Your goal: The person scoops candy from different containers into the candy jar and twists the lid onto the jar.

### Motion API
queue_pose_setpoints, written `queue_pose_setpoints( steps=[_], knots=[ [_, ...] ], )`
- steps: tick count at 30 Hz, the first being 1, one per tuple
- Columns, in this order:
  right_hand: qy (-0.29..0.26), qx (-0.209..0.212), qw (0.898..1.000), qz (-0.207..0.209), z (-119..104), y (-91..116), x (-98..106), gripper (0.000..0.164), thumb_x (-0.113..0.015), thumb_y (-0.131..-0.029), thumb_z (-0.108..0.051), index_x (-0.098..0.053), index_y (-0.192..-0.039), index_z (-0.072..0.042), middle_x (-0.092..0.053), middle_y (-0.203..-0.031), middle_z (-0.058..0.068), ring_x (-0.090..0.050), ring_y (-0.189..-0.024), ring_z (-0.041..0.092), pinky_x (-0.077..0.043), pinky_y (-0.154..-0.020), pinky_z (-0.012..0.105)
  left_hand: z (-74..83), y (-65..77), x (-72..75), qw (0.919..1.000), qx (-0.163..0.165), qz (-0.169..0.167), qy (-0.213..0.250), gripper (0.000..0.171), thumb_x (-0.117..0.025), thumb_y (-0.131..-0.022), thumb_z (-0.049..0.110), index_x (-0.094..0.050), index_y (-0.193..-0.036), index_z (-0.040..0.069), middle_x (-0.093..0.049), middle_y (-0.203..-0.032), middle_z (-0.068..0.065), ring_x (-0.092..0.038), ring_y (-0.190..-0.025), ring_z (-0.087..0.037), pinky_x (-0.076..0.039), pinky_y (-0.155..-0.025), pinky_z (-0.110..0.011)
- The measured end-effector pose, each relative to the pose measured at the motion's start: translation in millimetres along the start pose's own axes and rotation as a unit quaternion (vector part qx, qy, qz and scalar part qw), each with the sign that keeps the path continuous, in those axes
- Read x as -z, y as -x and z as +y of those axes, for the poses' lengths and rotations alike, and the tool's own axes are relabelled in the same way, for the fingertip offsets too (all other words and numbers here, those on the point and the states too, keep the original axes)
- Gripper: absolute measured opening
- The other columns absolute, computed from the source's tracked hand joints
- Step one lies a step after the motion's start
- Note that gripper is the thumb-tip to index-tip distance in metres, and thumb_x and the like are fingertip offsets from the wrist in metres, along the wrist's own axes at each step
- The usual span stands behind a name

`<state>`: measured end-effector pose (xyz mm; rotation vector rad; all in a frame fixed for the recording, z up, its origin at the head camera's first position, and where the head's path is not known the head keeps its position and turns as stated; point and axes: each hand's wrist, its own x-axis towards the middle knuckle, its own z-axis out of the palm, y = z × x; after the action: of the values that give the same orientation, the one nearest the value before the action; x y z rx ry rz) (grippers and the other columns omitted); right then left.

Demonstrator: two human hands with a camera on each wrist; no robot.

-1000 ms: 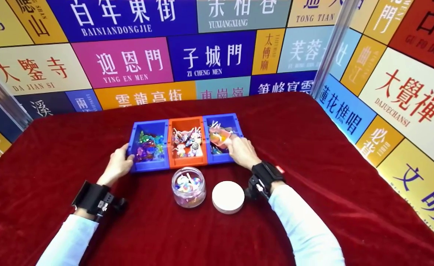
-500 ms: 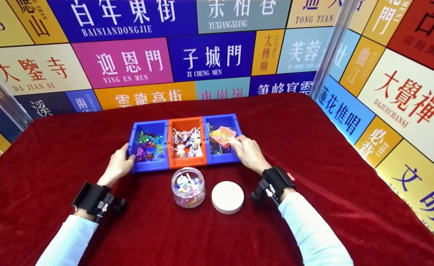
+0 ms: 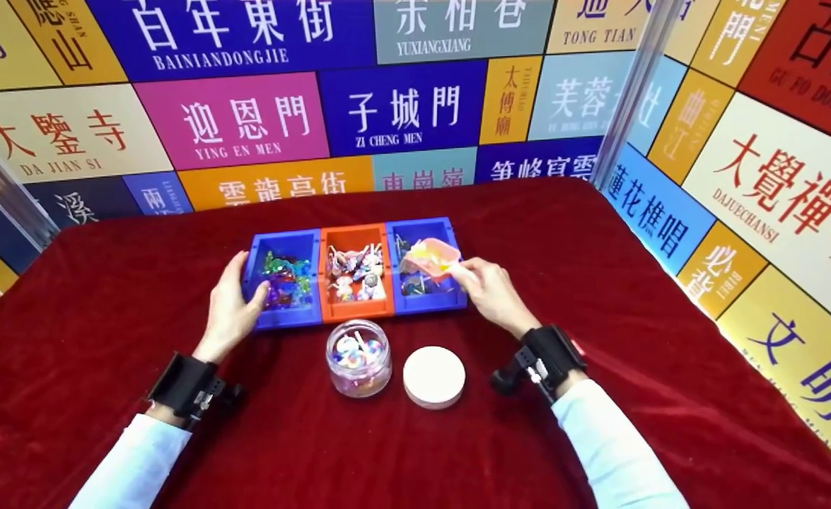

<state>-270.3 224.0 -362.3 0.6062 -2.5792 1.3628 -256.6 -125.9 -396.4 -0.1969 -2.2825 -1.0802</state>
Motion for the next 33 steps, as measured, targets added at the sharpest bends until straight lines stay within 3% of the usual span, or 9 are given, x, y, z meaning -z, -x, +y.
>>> queue_pose_setpoints(
  steps=[3, 8, 11, 16, 24, 27, 33],
  knots=[
    [-0.027, -0.019, 0.999, -0.010, -2.3, 4.0, 3.5, 0.020, -0.051, -0.089, -0.006, -0.058, -0.096, 0.011, -0.047, -0.061, 0.003, -0.042, -0.050, 0.009, -0.032, -0.041, 0.015, 5.5, 0.8, -2.3, 0.9989, -0.037, 0.017, 0.023, 0.047, -0.057, -0.081, 0.001, -0.042, -0.122, -0.013, -0.040, -0.128, -0.030, -0.037, -0.121, -0.038, -0.028, -0.104, -0.043],
    [-0.060, -0.047, 0.997, -0.029, 3.0, 7.1, 5.1, 0.028, -0.054, -0.089, -0.018, -0.058, -0.100, 0.007, -0.046, -0.060, 0.003, -0.040, -0.049, 0.008, -0.031, -0.040, 0.018, 18.9, 3.6, -5.0, 0.9959, -0.070, -0.001, 0.057, 0.046, -0.059, -0.081, 0.004, -0.044, -0.121, -0.012, -0.045, -0.125, -0.027, -0.042, -0.118, -0.035, -0.030, -0.102, -0.040],
    [-0.080, -0.051, 0.995, -0.039, -3.7, 11.0, 3.5, 0.030, -0.055, -0.088, -0.022, -0.059, -0.101, 0.005, -0.046, -0.062, 0.004, -0.040, -0.050, 0.008, -0.031, -0.041, 0.018, 26.6, 6.4, -7.2, 0.9935, -0.077, -0.040, 0.073, 0.047, -0.061, -0.081, 0.008, -0.044, -0.121, -0.011, -0.049, -0.122, -0.026, -0.045, -0.116, -0.034, -0.032, -0.101, -0.040],
    [-0.096, -0.041, 0.993, -0.053, -19.1, 17.5, 0.0, 0.026, -0.056, -0.088, -0.020, -0.061, -0.102, 0.001, -0.047, -0.065, 0.002, -0.041, -0.052, 0.007, -0.030, -0.042, 0.019, 35.3, 12.3, -9.8, 0.9835, -0.061, -0.142, 0.094, 0.052, -0.063, -0.082, 0.020, -0.045, -0.123, -0.007, -0.051, -0.122, -0.022, -0.046, -0.115, -0.032, -0.036, -0.098, -0.041],
    [-0.107, -0.004, 0.992, -0.074, -28.7, 23.8, -4.3, 0.019, -0.059, -0.086, -0.014, -0.064, -0.097, 0.000, -0.049, -0.065, -0.001, -0.044, -0.055, 0.006, -0.034, -0.047, 0.018, 38.4, 17.0, -12.0, 0.9491, -0.033, -0.284, 0.132, 0.063, -0.068, -0.078, 0.031, -0.043, -0.127, 0.002, -0.048, -0.127, -0.016, -0.043, -0.118, -0.027, -0.036, -0.099, -0.039],
    [-0.113, 0.011, 0.989, -0.093, -29.2, 25.7, -6.2, 0.016, -0.059, -0.085, -0.009, -0.065, -0.096, 0.000, -0.053, -0.067, -0.002, -0.046, -0.058, 0.004, -0.036, -0.049, 0.016, 39.8, 18.6, -13.0, 0.9312, -0.028, -0.332, 0.148, 0.070, -0.071, -0.075, 0.029, -0.038, -0.130, 0.002, -0.045, -0.130, -0.017, -0.042, -0.120, -0.028, -0.033, -0.100, -0.038],
    [-0.099, 0.028, 0.984, -0.144, -43.6, 30.4, -7.9, 0.016, -0.059, -0.084, -0.005, -0.065, -0.096, 0.003, -0.066, -0.084, 0.003, -0.057, -0.075, 0.005, -0.047, -0.067, 0.018, 41.9, 23.0, -17.2, 0.8963, -0.027, -0.403, 0.183, 0.083, -0.076, -0.069, 0.023, -0.030, -0.135, 0.000, -0.038, -0.136, -0.016, -0.040, -0.122, -0.028, -0.035, -0.100, -0.037]
  ],
)
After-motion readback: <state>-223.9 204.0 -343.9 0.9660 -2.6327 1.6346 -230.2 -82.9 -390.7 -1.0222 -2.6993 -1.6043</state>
